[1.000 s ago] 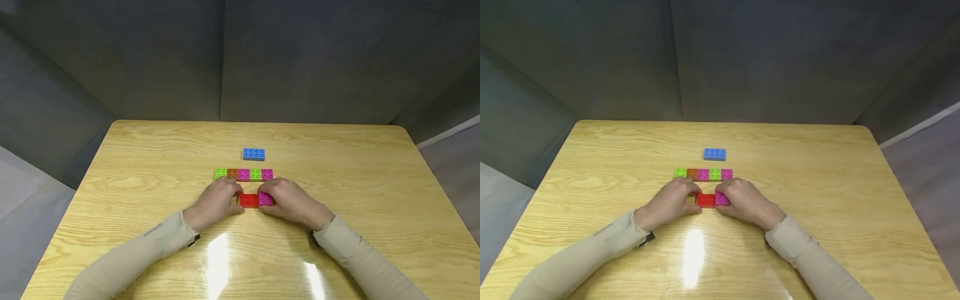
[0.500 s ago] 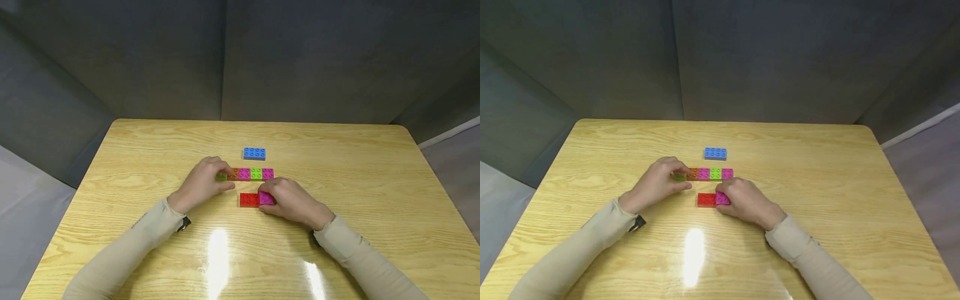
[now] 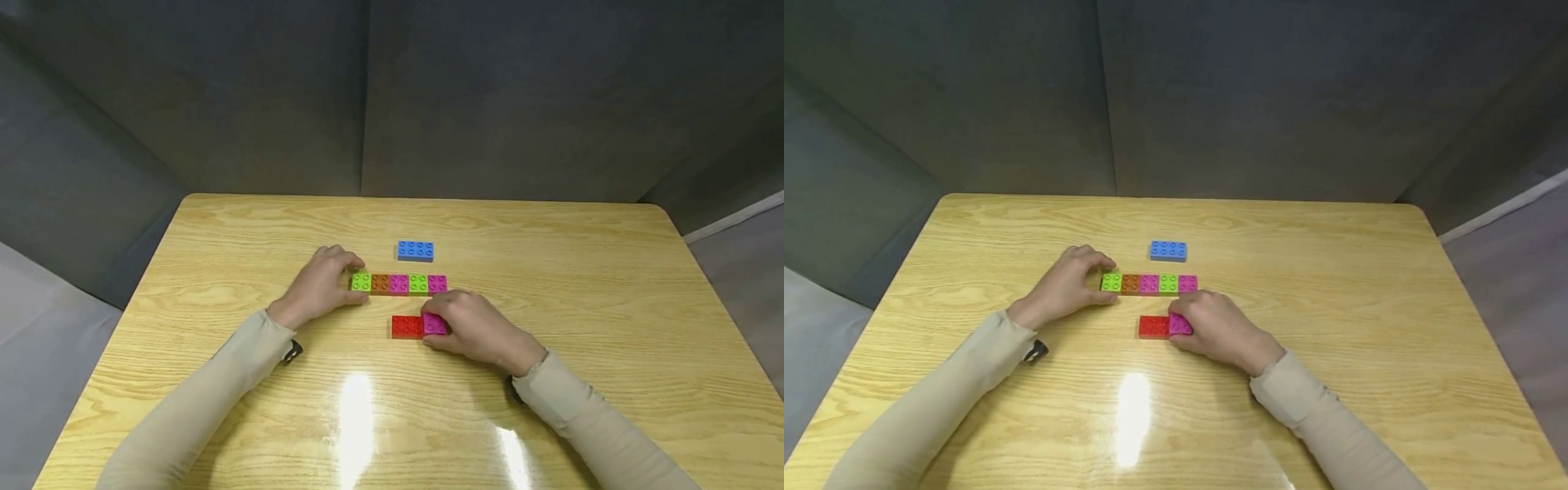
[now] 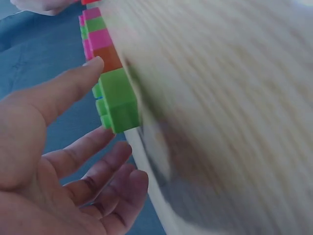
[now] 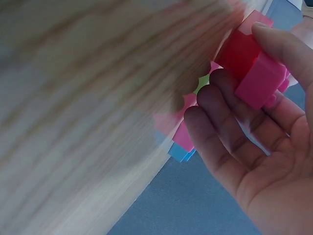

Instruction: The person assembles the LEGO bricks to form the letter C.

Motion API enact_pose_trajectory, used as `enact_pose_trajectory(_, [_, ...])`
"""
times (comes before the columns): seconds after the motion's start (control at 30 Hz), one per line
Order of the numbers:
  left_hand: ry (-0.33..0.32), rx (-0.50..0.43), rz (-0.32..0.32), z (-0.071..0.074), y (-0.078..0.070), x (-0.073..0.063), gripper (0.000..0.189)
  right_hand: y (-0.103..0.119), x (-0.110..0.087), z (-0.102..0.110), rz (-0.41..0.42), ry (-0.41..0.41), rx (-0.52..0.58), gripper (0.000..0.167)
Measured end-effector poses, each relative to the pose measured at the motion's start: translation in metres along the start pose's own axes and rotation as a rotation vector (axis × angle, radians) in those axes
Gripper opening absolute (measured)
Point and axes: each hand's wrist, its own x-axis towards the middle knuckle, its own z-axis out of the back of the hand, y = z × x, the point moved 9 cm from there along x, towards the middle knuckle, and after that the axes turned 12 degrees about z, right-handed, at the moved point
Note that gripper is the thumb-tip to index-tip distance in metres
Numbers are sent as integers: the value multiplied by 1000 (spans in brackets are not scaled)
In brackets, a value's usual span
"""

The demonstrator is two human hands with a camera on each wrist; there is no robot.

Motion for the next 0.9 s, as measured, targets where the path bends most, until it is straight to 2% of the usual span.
enact_pose_trajectory(0.27, [20,25,-15,-7,1,6,58,1,1,1,1,0,8,35])
enact_pose_trajectory(0.57, [25,34,-41,-9,-3,6,42,1,1,0,0,6,9,37])
enact_pose_trajectory(0.9, [23,8,-22,-6,0,3,39,1,0,1,-2,4,17,34])
